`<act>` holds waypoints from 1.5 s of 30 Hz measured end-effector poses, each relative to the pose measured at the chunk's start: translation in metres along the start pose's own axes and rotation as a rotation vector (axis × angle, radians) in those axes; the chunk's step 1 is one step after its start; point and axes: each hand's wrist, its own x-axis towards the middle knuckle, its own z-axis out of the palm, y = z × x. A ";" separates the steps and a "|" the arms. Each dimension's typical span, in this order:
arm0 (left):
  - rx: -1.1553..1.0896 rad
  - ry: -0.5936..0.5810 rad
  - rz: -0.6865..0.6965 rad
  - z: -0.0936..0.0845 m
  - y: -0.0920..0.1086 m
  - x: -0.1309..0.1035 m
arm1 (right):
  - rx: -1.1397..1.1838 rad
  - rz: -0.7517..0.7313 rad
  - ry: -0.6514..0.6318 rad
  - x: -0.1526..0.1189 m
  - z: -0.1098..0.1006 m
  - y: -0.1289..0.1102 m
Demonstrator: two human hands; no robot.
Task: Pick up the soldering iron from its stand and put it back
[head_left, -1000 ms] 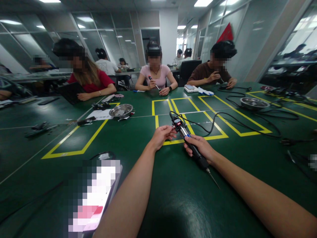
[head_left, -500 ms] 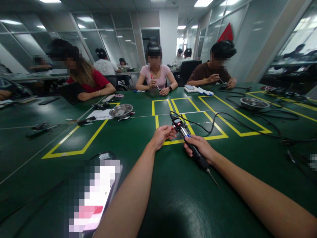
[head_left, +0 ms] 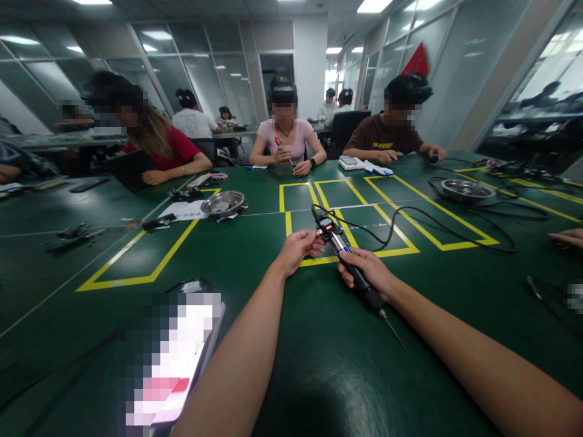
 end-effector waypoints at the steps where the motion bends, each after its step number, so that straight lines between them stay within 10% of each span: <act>1: 0.002 -0.001 0.003 0.000 0.000 0.000 | -0.002 -0.002 -0.001 0.000 0.000 0.000; 45: 0.110 0.019 0.020 0.003 0.000 0.001 | -0.056 -0.006 -0.061 0.002 -0.004 0.002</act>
